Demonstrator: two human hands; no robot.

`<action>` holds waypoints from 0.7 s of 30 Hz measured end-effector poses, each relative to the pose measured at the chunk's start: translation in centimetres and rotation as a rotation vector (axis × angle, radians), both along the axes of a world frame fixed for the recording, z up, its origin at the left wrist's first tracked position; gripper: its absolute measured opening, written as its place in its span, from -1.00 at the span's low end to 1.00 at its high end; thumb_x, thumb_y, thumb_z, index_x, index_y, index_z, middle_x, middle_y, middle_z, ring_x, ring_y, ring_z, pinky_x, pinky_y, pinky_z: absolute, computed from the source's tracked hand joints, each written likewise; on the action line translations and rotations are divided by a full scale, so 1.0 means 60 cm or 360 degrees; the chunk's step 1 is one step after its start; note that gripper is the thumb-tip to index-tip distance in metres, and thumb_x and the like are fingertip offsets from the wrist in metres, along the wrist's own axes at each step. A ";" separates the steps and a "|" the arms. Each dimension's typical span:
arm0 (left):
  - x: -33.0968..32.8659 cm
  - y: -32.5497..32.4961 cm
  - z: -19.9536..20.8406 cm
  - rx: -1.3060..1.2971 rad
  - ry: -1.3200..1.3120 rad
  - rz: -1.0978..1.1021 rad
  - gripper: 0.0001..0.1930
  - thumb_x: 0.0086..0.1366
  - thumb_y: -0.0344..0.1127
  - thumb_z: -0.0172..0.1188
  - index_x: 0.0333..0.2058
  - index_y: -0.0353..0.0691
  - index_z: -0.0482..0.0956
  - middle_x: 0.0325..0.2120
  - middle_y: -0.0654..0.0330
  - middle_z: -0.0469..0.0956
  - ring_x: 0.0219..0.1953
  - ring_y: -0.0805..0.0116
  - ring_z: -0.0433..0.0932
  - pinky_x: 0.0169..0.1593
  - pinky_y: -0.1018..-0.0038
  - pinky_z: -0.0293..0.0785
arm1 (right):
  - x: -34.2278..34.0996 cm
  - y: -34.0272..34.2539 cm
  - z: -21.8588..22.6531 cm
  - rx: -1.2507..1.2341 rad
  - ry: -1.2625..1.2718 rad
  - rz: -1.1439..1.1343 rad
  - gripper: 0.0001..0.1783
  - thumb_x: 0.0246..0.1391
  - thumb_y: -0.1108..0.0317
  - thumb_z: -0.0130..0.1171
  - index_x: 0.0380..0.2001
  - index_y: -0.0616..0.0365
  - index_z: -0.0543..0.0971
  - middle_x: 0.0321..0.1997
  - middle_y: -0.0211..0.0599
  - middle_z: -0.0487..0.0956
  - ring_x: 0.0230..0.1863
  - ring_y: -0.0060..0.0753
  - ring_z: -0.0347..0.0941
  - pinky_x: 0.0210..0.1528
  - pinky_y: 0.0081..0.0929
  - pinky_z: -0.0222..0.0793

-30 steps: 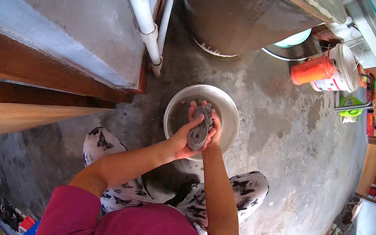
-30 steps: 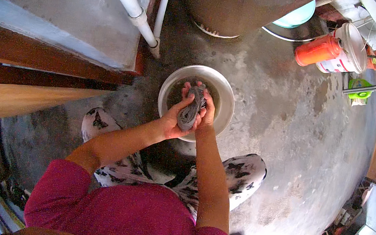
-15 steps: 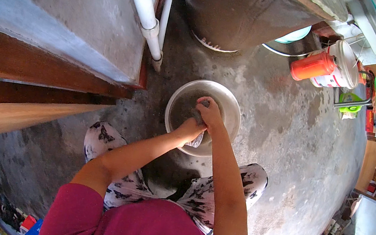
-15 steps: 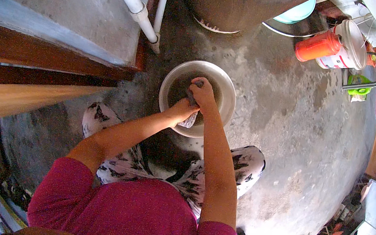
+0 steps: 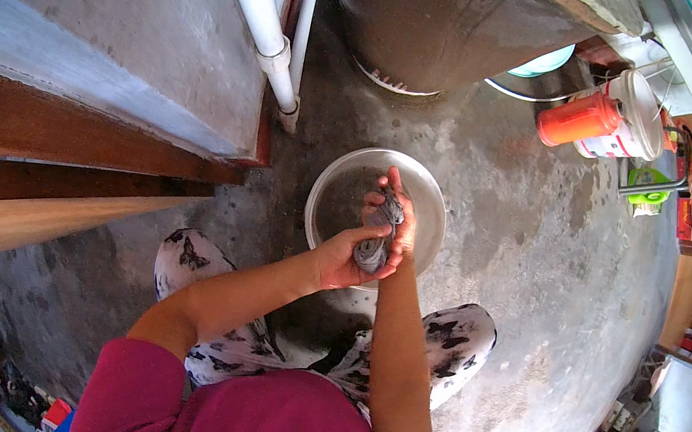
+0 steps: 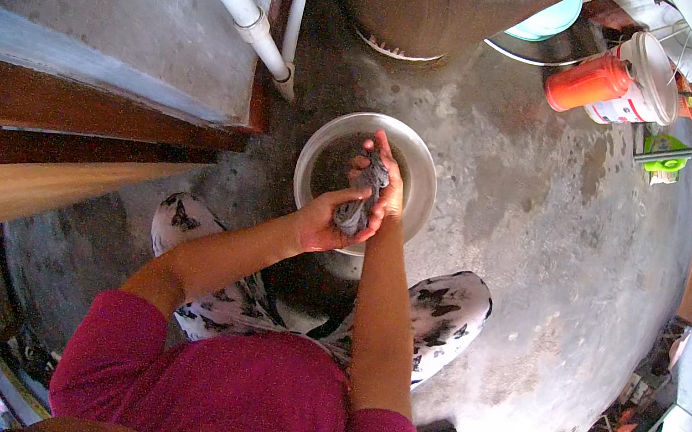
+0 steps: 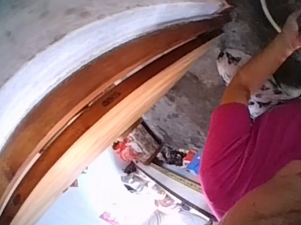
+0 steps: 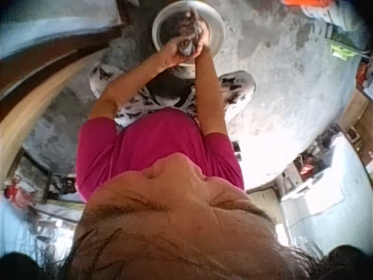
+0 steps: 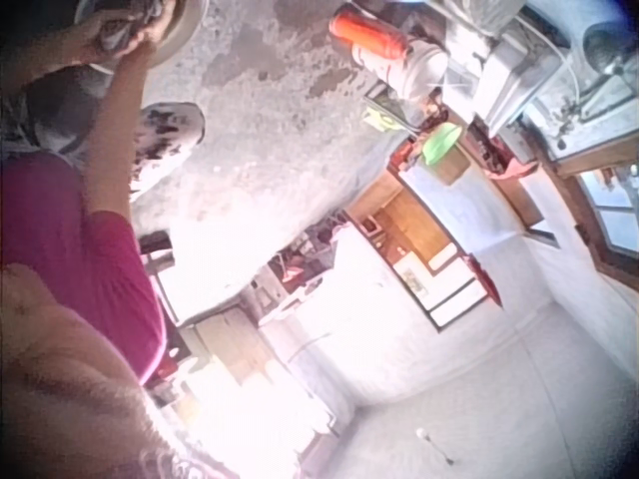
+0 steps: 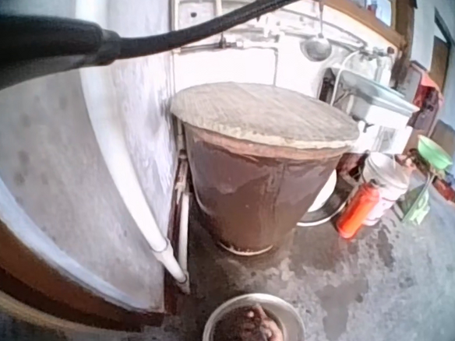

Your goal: The person wipes a wooden door with a cloth, then rinses and wrings the cloth in a bucket of water. They continue wiping the door frame and a nearby sofa, moving items aside to reach the surfaces.

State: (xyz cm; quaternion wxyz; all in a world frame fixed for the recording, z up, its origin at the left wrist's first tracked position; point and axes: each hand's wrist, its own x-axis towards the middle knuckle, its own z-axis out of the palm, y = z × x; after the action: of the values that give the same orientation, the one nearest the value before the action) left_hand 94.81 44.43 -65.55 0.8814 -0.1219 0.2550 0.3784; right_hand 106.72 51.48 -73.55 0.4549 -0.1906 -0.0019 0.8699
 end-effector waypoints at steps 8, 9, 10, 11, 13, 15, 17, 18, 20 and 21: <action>0.005 0.015 -0.062 0.0511 0.0920 -0.0707 -0.70 0.35 -0.06 0.25 -0.35 -0.18 0.50 -0.53 0.29 0.50 -0.54 0.45 0.46 -0.51 0.41 0.36 | 0.002 0.047 0.040 0.0316 -0.1527 0.0577 -0.74 0.29 0.34 0.13 -0.01 0.14 0.62 -0.26 -0.44 0.59 -0.30 -0.51 0.50 -0.19 -0.48 0.46; 0.010 0.019 -0.065 0.0586 0.1212 -0.0877 -0.65 0.34 0.02 0.24 -0.27 -0.19 0.52 -0.52 0.27 0.52 -0.49 0.41 0.53 -0.46 0.32 0.42 | -0.002 0.047 0.025 0.0438 -0.1696 0.0567 -0.76 0.29 0.33 0.13 -0.04 0.15 0.63 -0.23 -0.42 0.61 -0.28 -0.48 0.51 -0.14 -0.47 0.46; 0.016 0.015 -0.093 0.0827 0.1631 -0.0905 -0.65 0.35 0.01 0.24 -0.24 -0.19 0.53 -0.48 0.26 0.54 -0.48 0.41 0.54 -0.47 0.35 0.40 | -0.002 0.046 0.011 0.0561 -0.1865 0.0552 -0.76 0.30 0.33 0.13 -0.07 0.16 0.64 -0.19 -0.40 0.63 -0.27 -0.45 0.52 -0.10 -0.46 0.46; 0.017 0.003 -0.142 0.1039 0.2061 -0.0905 -0.66 0.36 0.00 0.23 -0.21 -0.19 0.54 -0.43 0.25 0.56 -0.47 0.42 0.55 -0.48 0.37 0.38 | -0.014 0.043 0.008 0.0684 -0.2048 0.0537 -0.76 0.30 0.29 0.14 -0.06 0.13 0.64 -0.21 -0.42 0.61 -0.26 -0.48 0.51 -0.13 -0.45 0.47; 0.014 -0.017 -0.170 0.1257 0.2552 -0.0794 -0.66 0.37 -0.01 0.23 -0.17 -0.19 0.55 -0.35 0.23 0.60 -0.44 0.42 0.58 -0.48 0.40 0.38 | -0.031 0.037 0.010 0.0930 -0.2415 0.0464 -0.74 0.31 0.21 0.18 -0.04 0.06 0.62 -0.25 -0.45 0.56 -0.23 -0.53 0.47 -0.20 -0.43 0.49; 0.023 -0.010 -0.154 0.1335 0.2624 -0.0580 -0.65 0.37 -0.01 0.22 -0.13 -0.19 0.55 -0.29 0.21 0.63 -0.41 0.41 0.62 -0.47 0.38 0.40 | -0.012 0.039 -0.021 0.0668 -0.2215 0.0367 -0.66 0.32 0.14 0.15 0.01 0.12 0.61 -0.09 -0.32 0.61 -0.13 -0.39 0.52 -0.06 -0.39 0.46; 0.005 0.009 -0.104 0.0777 0.1490 -0.0576 -0.65 0.39 -0.01 0.20 -0.12 -0.20 0.55 -0.28 0.21 0.64 -0.41 0.41 0.62 -0.49 0.39 0.42 | 0.014 0.034 -0.013 0.0291 -0.1764 0.0316 -0.52 0.32 0.01 0.12 0.11 0.12 0.54 0.03 -0.22 0.61 -0.08 -0.29 0.56 0.02 -0.35 0.46; -0.024 0.013 -0.075 0.0455 0.0947 -0.0527 -0.65 0.39 -0.02 0.19 -0.11 -0.21 0.54 -0.28 0.21 0.64 -0.41 0.41 0.62 -0.49 0.40 0.43 | 0.003 0.023 0.043 0.0076 -0.1396 0.0362 -0.43 0.31 -0.09 0.10 0.18 0.10 0.48 0.08 -0.19 0.58 -0.08 -0.25 0.56 0.02 -0.31 0.47; -0.028 0.022 -0.032 0.0166 0.0362 -0.0292 -0.69 0.43 -0.02 0.13 -0.17 -0.17 0.52 -0.39 0.32 0.55 -0.50 0.53 0.51 -0.59 0.64 0.32 | 0.035 0.008 0.071 -0.0003 -0.0929 0.0247 -0.11 0.23 -0.41 -0.02 0.37 0.02 0.25 0.19 -0.13 0.48 -0.21 -0.22 0.55 -0.01 -0.21 0.51; -0.030 0.027 -0.015 0.0087 0.0003 -0.0215 -0.67 0.43 0.00 0.11 -0.14 -0.18 0.49 -0.44 0.36 0.49 -0.54 0.55 0.44 -0.60 0.65 0.31 | 0.047 -0.004 0.073 0.0038 -0.0852 0.0207 -0.11 0.22 -0.42 -0.02 0.35 0.02 0.27 0.07 -0.18 0.51 -0.31 -0.29 0.49 -0.17 -0.26 0.52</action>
State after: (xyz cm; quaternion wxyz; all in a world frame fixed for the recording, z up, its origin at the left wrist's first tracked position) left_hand 93.01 46.03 -66.46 0.9077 -0.0797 0.2531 0.3250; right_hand 109.56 51.23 -69.15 0.3837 -0.4077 -0.1444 0.8159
